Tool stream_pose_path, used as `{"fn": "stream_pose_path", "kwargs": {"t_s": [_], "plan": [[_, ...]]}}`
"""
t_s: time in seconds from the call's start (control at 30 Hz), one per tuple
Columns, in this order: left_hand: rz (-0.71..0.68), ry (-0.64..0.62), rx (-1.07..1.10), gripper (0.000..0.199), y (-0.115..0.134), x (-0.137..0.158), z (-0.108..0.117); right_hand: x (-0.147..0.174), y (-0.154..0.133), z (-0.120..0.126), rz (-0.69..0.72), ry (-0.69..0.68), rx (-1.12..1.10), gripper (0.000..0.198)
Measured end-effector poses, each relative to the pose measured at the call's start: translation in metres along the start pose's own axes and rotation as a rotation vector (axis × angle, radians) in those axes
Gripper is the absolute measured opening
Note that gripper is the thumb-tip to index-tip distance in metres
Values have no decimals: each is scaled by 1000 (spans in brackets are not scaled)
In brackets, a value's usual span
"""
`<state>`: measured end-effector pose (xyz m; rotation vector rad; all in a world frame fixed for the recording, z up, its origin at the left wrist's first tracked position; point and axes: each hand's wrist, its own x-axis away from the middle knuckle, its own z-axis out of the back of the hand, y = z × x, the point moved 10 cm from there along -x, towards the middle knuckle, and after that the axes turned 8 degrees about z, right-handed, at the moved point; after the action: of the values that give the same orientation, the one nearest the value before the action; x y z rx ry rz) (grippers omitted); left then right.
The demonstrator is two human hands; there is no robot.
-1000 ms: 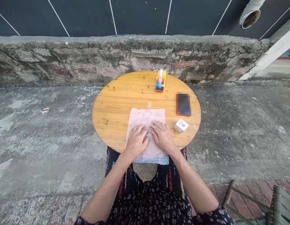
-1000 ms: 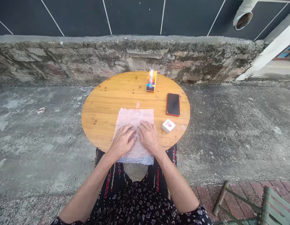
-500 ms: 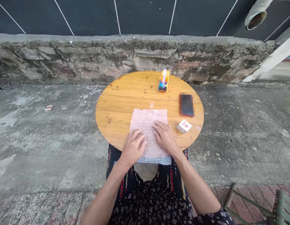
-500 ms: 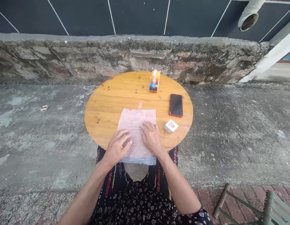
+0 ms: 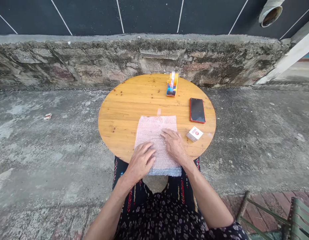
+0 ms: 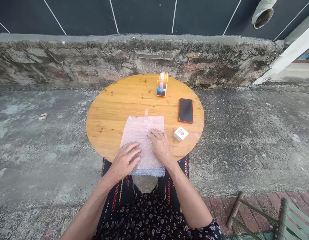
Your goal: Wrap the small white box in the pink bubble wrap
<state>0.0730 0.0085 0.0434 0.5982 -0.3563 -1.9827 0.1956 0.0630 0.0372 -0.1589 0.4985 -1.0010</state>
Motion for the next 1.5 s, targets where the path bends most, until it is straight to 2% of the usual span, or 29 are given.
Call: {"fn": "stream_pose_path", "kwargs": {"t_s": [0.3, 0.43, 0.57, 0.7, 0.9, 1.03, 1.27, 1.5], "plan": [[119, 89, -43, 20, -45, 17, 26, 0, 0, 1, 3, 10, 2, 44], [138, 102, -36, 19, -50, 18, 29, 0, -1, 3, 7, 28, 1, 43], [164, 148, -37, 17, -41, 14, 31, 0, 0, 3, 4, 35, -7, 43], [113, 156, -11, 16, -17, 7, 26, 1, 0, 3, 9, 40, -15, 42], [34, 65, -4, 17, 15, 0, 4, 2, 0, 4, 21, 54, -29, 41], [12, 8, -2, 18, 22, 1, -6, 2, 0, 4, 21, 57, -31, 39], [13, 17, 14, 21, 0, 14, 5, 3, -1, 7, 21, 70, -42, 35], [76, 114, -40, 19, -31, 26, 28, 2, -1, 7, 17, 66, -20, 35]]}}
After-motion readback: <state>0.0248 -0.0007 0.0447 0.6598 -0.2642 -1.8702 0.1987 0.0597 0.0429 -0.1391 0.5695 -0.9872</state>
